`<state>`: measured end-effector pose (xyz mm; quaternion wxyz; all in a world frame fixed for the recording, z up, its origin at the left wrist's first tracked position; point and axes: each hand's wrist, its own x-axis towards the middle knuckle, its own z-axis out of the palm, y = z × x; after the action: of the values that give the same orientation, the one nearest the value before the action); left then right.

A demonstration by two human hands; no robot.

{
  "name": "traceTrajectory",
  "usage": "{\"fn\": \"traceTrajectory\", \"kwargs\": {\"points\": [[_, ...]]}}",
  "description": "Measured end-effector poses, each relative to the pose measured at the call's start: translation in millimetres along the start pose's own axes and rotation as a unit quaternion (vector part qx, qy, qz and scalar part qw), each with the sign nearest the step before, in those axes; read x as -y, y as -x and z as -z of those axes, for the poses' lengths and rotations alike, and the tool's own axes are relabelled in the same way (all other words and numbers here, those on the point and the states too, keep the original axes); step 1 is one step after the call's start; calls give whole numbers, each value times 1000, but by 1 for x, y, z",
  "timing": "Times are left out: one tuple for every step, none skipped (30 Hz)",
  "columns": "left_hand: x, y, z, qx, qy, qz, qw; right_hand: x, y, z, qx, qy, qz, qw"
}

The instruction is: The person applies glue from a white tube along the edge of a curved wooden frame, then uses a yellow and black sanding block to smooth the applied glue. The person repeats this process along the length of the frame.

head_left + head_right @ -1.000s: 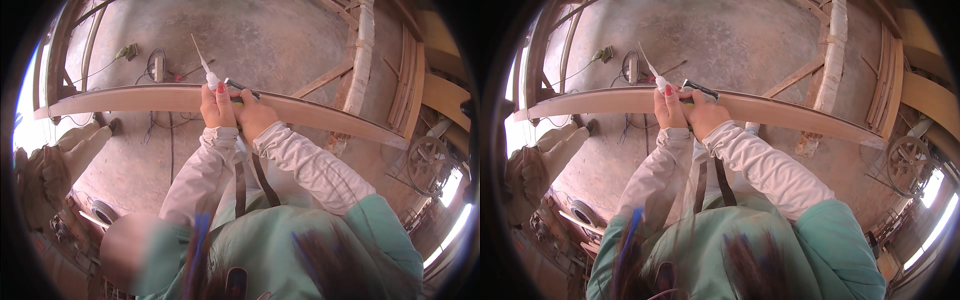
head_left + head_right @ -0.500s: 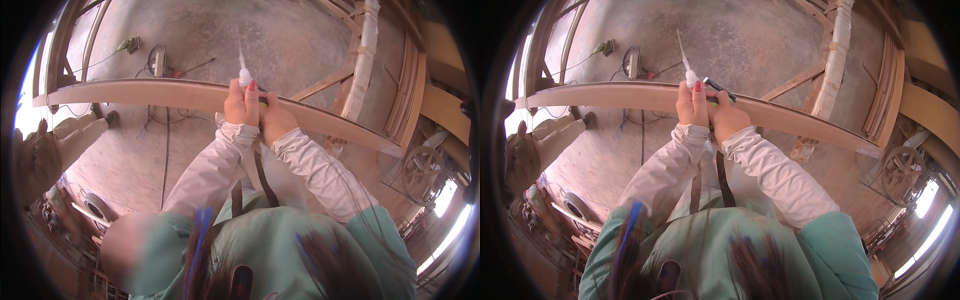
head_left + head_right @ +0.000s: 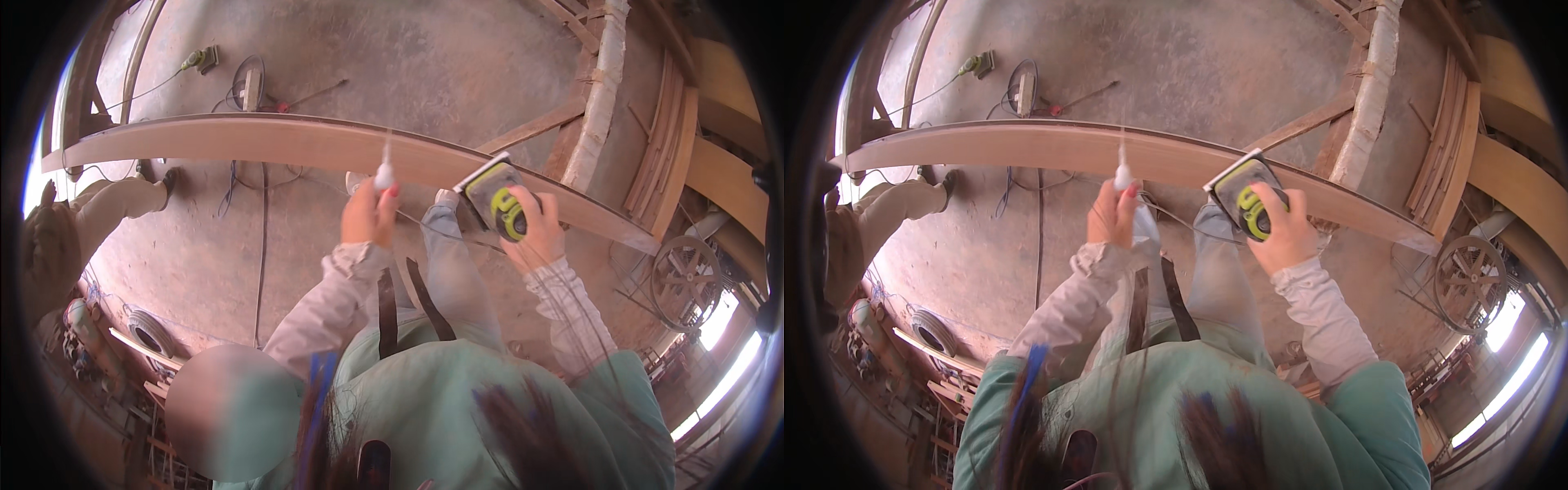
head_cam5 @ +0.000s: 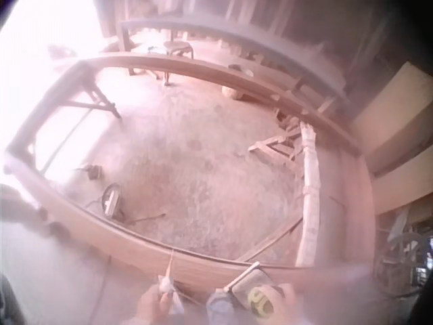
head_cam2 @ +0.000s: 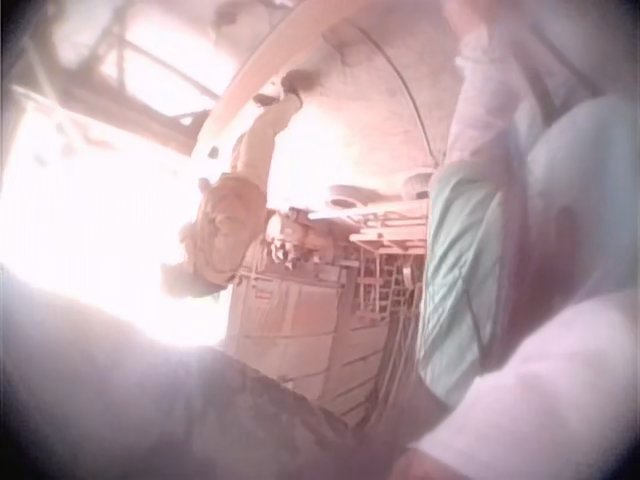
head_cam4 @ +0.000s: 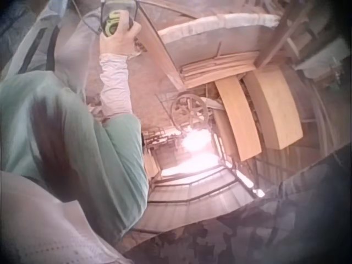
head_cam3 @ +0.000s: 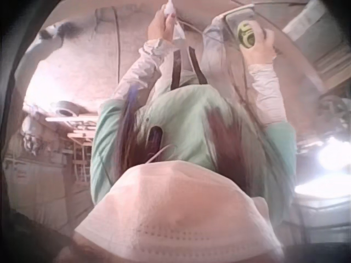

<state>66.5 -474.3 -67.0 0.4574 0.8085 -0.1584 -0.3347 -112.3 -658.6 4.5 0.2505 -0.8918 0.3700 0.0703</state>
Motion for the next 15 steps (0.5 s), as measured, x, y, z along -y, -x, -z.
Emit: {"fn": "traceTrajectory", "kwargs": {"points": [[18, 7, 9, -2, -23, -2, 1000, -3, 5, 3, -12, 2, 6, 1000], [28, 12, 17, -3, -46, -1, 999, -3, 8, 6, -23, 5, 12, 1000], [34, 18, 24, 0, -61, 21, 998, -2, 11, 8, -33, 8, 18, 999], [37, 22, 29, 2, -78, 40, 996, 0, 13, 10, -46, 12, 29, 998], [39, 25, 34, 5, -95, 60, 994, 3, 13, 13, -43, 6, 32, 999], [39, 26, 38, -3, -111, 55, 992, 8, 12, 15, -41, 0, 35, 999], [41, 26, 40, -3, -119, 56, 991, 12, 12, 16, -39, -4, 38, 999], [43, 26, 42, -2, -127, 57, 990, 15, 12, 15, -43, -7, 40, 998], [45, 26, 44, -1, -135, 57, 989, 17, 12, 13, -47, -10, 43, 998], [44, 25, 45, 6, -150, 49, 987, 18, 12, 11, -51, -13, 47, 998], [43, 22, 47, 12, -166, 40, 985, 18, 11, 8, -51, -9, 54, 997], [42, 19, 48, 20, -181, 32, 983, 17, 11, 6, -51, -5, 61, 997], [44, 18, 48, 20, -182, 24, 983, 17, 11, 4, -50, -1, 69, 996], [46, 16, 48, 21, -184, 16, 983, 17, 12, 3, -48, -3, 67, 997], [47, 14, 48, 21, -186, 8, 982, 18, 12, 2, -47, -6, 66, 997]]}}
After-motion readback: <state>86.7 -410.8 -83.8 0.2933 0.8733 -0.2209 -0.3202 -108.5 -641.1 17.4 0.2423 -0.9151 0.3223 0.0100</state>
